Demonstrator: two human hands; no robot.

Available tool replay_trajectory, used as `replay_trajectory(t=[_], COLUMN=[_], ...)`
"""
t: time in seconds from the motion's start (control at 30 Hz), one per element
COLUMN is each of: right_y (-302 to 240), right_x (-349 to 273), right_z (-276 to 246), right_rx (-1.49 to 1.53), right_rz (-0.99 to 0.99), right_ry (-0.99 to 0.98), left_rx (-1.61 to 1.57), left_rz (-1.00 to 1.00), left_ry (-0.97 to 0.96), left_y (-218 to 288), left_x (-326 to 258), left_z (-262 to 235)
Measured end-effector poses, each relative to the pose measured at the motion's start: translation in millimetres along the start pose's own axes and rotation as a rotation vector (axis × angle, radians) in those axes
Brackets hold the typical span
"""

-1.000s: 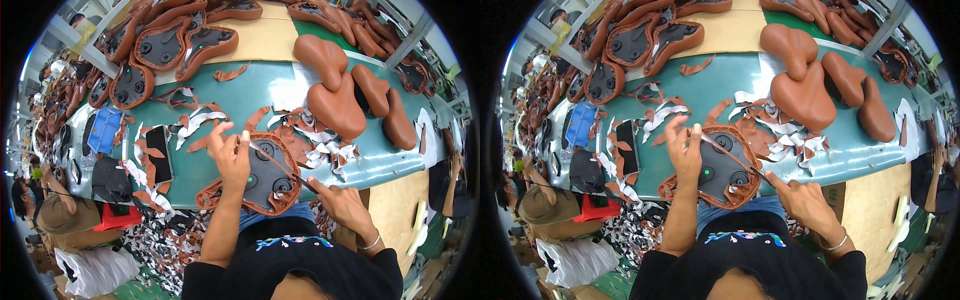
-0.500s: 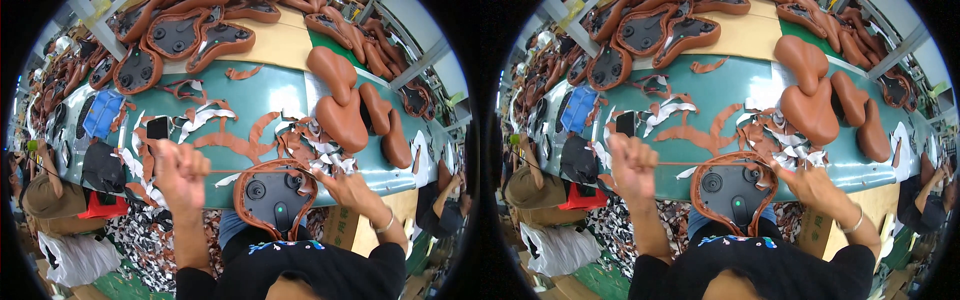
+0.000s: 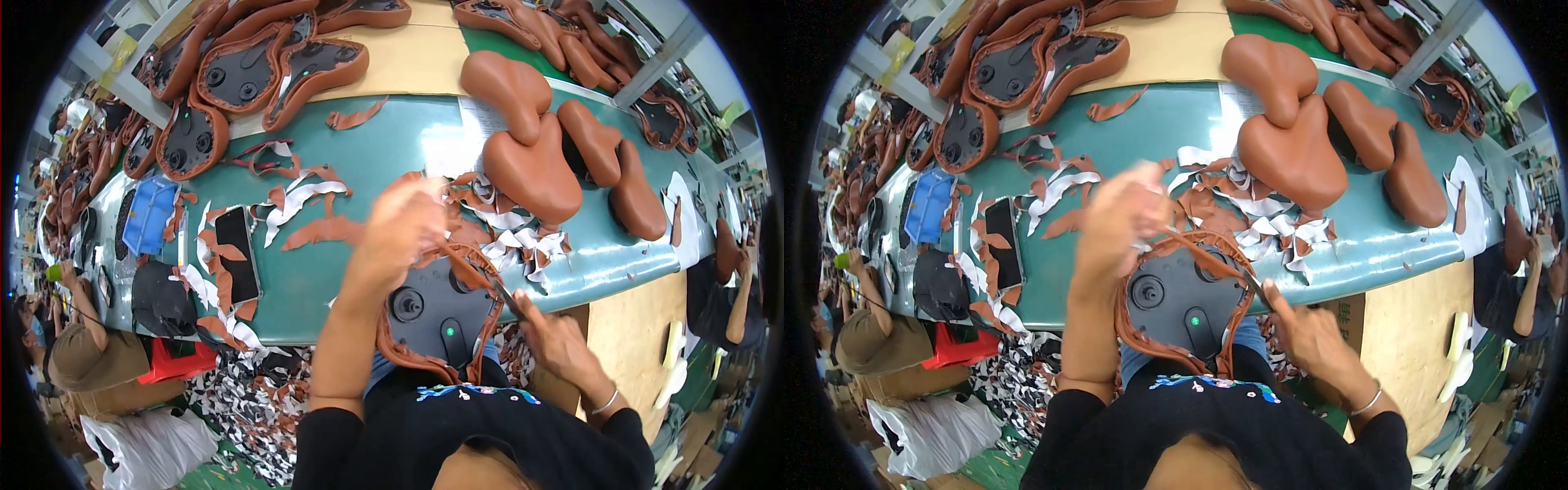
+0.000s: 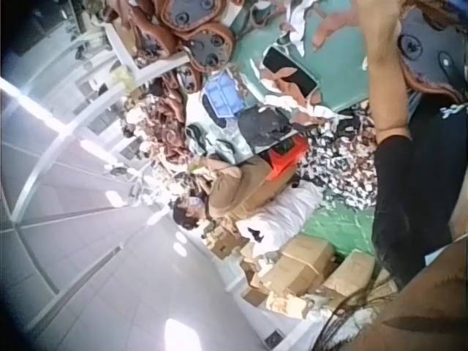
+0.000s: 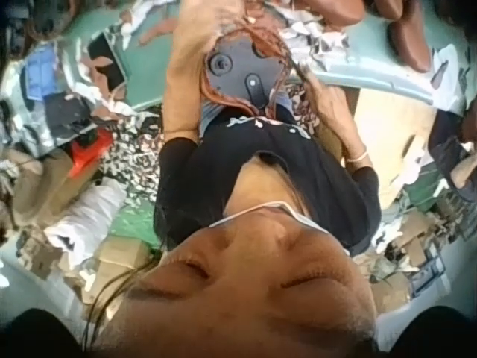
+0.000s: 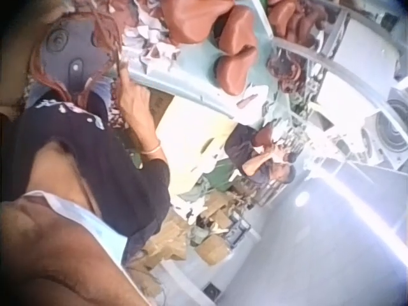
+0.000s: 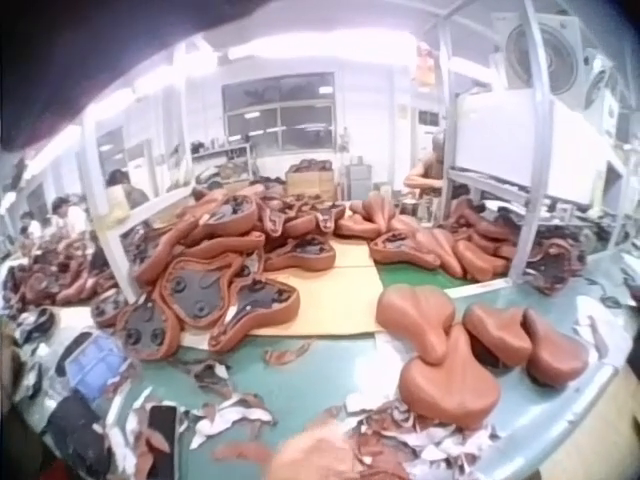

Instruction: Trim excess material from the underside of a bicycle seat using a utility knife.

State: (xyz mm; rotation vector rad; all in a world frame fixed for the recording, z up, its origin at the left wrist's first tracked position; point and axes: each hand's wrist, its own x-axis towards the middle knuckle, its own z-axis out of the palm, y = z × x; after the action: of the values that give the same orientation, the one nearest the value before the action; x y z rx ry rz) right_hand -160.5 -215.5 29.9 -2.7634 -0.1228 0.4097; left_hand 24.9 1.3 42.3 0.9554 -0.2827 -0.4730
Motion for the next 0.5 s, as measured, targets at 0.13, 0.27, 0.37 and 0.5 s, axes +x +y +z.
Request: replay_trajectory(t=[0.13, 0.27, 0.37, 0.5], right_y=[-31.4, -13.0, -2.7, 14.9], right_x=[-20.7, -1.3, 35.8, 100.1], right_z=[19.0, 34.6, 23.6, -41.6], right_rx=[0.431, 0.695, 0.641, 0.485], right_rz=[0.204, 0.151, -0.006, -0.068], right_ry=[0.052, 0.377, 0.427, 0.749], left_rx=[-0.398, 1.401, 1.506, 0.937], left_rz=[0.523, 0.622, 0.007, 0.099], left_ry=[0.388, 0.223, -0.115, 0.183], left_y=[42.0, -15.0, -31.2, 28.4], left_x=[-27.8, -32.0, -39.5, -18.1], left_z=[-29.7, -47.9, -62.6, -117.5])
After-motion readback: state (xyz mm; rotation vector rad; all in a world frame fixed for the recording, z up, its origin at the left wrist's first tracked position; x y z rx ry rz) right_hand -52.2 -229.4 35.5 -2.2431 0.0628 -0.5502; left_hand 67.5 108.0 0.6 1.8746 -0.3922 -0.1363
